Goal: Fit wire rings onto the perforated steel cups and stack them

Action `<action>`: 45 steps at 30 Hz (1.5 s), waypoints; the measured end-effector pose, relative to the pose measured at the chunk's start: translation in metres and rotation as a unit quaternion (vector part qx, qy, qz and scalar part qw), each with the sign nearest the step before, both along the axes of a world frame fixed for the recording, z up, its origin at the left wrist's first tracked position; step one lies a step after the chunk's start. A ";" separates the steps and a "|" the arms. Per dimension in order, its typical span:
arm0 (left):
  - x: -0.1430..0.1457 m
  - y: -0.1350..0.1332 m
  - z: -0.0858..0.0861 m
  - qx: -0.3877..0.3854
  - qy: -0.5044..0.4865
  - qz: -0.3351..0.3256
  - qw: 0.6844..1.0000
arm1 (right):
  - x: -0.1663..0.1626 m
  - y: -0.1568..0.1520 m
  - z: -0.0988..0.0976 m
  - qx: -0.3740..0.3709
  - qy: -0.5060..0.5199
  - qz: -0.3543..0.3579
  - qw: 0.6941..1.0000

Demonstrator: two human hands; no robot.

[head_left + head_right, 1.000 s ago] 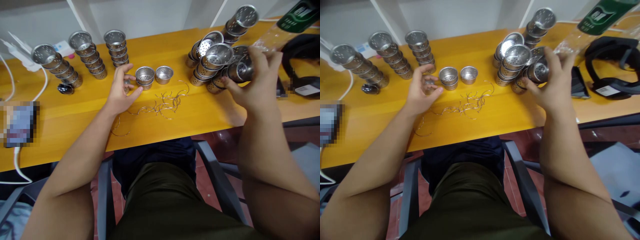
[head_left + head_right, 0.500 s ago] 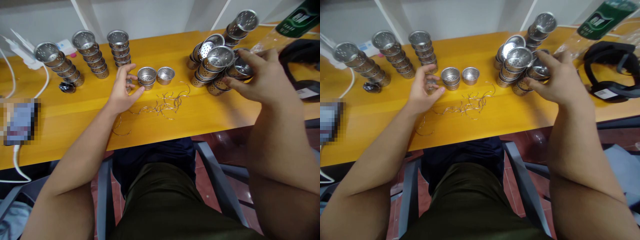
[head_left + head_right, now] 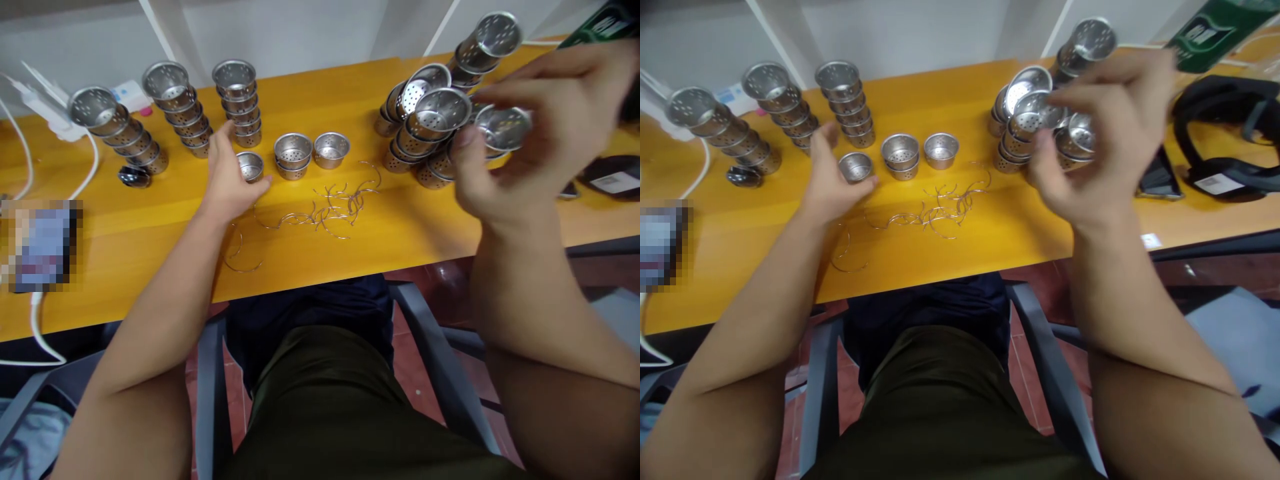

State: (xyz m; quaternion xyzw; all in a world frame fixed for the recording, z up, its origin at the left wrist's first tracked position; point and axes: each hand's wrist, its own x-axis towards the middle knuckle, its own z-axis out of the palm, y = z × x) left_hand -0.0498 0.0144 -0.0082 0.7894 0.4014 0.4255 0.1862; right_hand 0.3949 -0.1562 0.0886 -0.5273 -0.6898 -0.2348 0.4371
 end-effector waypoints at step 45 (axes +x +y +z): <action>0.029 -0.031 0.026 -0.002 -0.050 -0.040 0.998 | -0.102 0.060 0.057 -0.486 -0.059 0.150 0.859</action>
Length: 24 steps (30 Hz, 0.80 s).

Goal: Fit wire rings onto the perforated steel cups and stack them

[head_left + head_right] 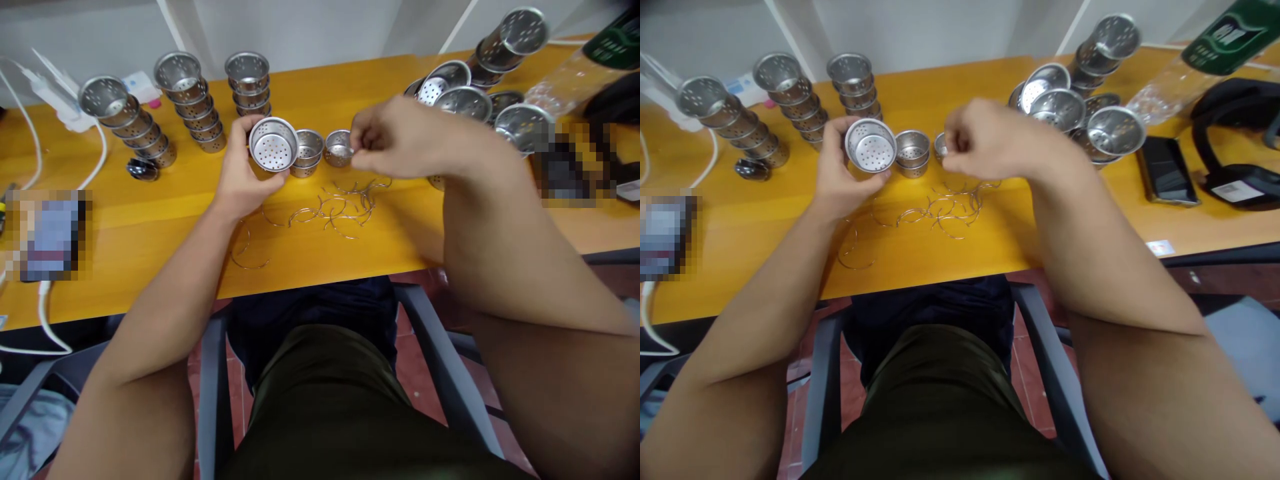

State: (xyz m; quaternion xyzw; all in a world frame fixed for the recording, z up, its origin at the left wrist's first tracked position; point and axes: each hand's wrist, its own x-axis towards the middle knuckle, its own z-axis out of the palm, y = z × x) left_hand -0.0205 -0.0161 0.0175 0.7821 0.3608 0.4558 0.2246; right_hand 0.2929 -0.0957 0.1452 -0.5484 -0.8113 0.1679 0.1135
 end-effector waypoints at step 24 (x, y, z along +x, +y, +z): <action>0.007 0.024 -0.039 -0.091 -0.216 -0.210 0.949 | -0.069 0.039 -0.107 0.107 0.501 0.085 0.854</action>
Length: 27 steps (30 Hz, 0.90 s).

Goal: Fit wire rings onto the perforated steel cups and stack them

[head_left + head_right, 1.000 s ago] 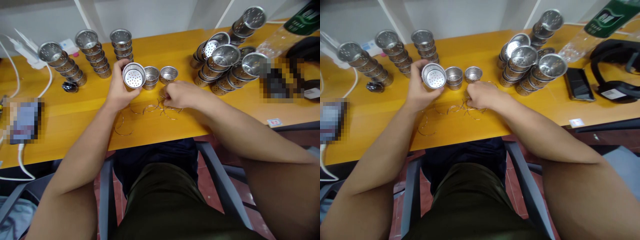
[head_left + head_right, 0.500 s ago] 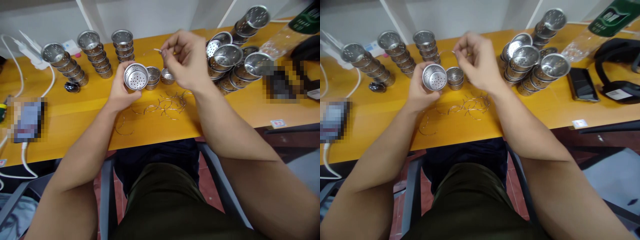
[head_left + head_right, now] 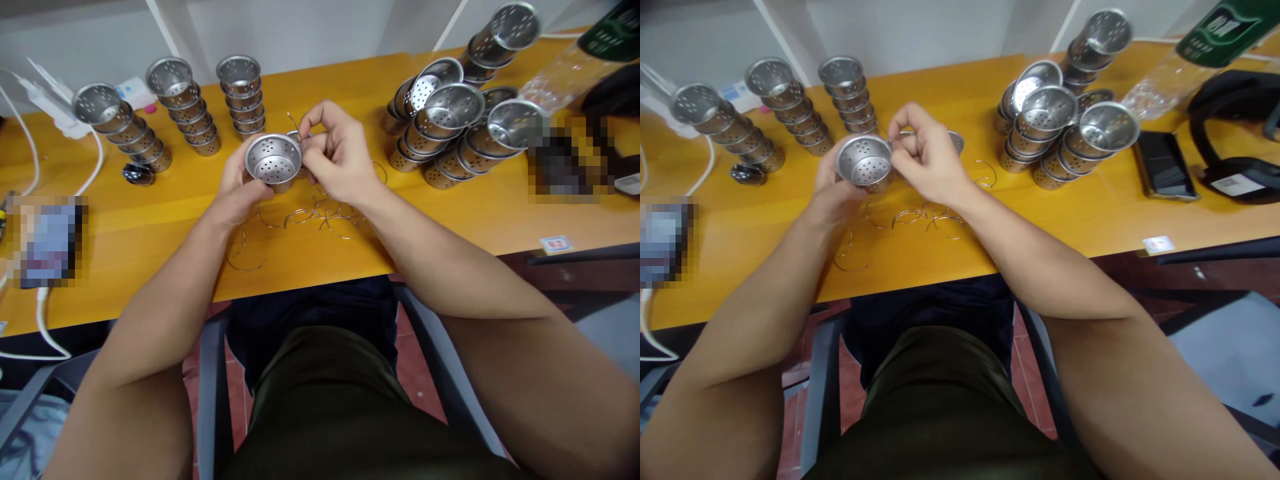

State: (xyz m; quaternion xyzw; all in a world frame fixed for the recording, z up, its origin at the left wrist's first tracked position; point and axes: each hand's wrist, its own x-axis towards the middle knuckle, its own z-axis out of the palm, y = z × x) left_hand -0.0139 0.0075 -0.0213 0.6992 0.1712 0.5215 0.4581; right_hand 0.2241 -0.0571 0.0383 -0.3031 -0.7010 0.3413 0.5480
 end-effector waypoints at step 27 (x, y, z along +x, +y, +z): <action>-0.002 0.000 0.004 0.012 -0.006 0.033 0.999 | 0.011 -0.004 0.032 0.039 0.020 -0.121 0.992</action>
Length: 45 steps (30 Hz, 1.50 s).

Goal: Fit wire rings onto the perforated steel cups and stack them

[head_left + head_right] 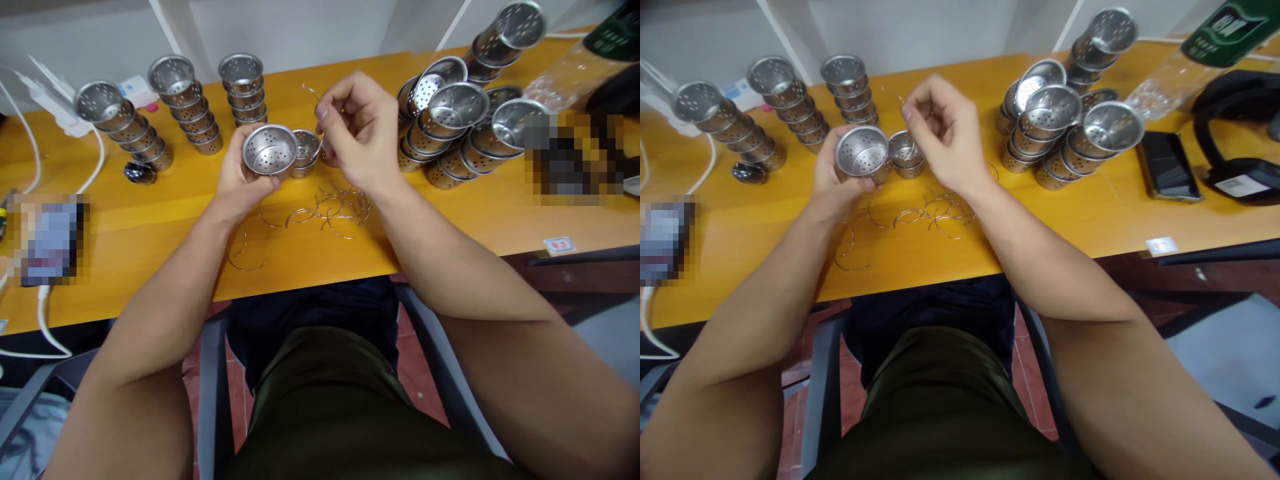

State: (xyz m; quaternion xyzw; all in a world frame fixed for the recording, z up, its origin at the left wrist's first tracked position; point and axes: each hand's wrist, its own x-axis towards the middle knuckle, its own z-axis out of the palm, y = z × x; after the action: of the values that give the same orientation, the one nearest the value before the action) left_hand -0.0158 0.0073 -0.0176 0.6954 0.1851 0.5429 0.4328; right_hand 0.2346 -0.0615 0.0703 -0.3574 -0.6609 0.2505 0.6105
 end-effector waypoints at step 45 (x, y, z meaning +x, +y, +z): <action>0.015 -0.015 -0.003 0.132 0.090 0.014 0.987 | -0.017 -0.011 -0.021 -0.033 -0.098 0.011 0.995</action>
State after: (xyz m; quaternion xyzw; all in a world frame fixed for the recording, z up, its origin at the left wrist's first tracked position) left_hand -0.0004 -0.0082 -0.0207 0.7901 0.1594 0.5036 0.3110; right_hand 0.2174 -0.0728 0.0497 -0.3932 -0.7126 0.2425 0.5280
